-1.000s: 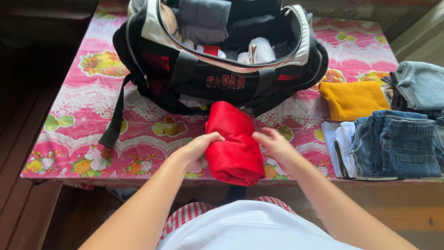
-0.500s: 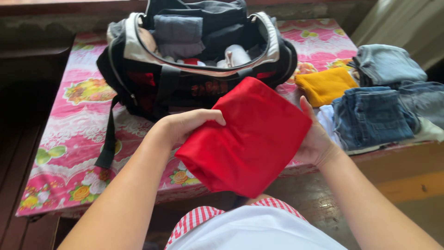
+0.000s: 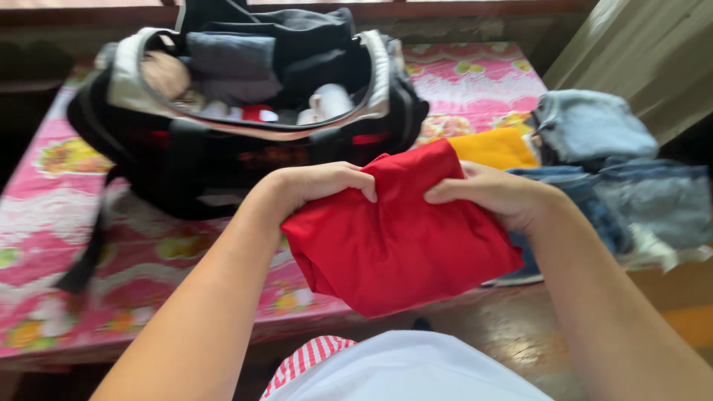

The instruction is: The person removes folded clothes from a black duffel bag and places them on a table. Items include shorts, pants, and a towel. The person handles each item one at a time and stacks them on the table.

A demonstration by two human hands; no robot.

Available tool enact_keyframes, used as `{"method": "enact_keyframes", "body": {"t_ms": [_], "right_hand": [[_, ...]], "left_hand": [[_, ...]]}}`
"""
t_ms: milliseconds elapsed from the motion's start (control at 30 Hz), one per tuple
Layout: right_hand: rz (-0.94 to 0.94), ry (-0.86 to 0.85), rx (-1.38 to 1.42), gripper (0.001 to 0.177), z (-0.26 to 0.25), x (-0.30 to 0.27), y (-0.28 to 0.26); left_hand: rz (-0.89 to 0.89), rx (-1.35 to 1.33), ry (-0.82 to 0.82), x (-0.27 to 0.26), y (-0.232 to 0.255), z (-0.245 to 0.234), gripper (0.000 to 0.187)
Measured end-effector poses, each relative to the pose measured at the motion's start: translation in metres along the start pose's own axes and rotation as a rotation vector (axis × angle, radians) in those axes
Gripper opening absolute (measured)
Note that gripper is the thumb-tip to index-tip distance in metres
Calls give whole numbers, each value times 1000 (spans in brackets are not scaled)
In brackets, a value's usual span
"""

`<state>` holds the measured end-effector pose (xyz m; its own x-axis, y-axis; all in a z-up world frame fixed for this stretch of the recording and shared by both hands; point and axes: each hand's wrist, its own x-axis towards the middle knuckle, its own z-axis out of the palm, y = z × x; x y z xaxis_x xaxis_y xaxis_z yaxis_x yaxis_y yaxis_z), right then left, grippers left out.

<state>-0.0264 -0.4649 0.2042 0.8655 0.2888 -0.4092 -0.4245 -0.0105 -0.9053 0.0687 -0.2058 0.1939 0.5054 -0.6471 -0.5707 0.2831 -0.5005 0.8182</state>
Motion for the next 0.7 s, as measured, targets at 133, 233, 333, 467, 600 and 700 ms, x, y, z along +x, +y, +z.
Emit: {"method": "enact_keyframes", "body": {"t_ms": [133,233,333,467,600,700], "right_hand": [[61,152,95,45,-53,-27,-8],[147,320,235,38,-102,-46,-11],[81,344,348,36,-153,-52,-14],[55,273,394,33,-220,-25,-11],[95,194,307,36,-270,25,-13],[88,145,200,36,-301,63,-18]], "left_hand": [[169,-191,72,60,14,24,45],[254,-1078,-359,98,23,56,59],[435,-998,-427,115,24,98,64],[510,-1017,-362,137,44,125,74],[193,-693,319,185,71,116,58],[201,-685,451,238,78,102,54]]}}
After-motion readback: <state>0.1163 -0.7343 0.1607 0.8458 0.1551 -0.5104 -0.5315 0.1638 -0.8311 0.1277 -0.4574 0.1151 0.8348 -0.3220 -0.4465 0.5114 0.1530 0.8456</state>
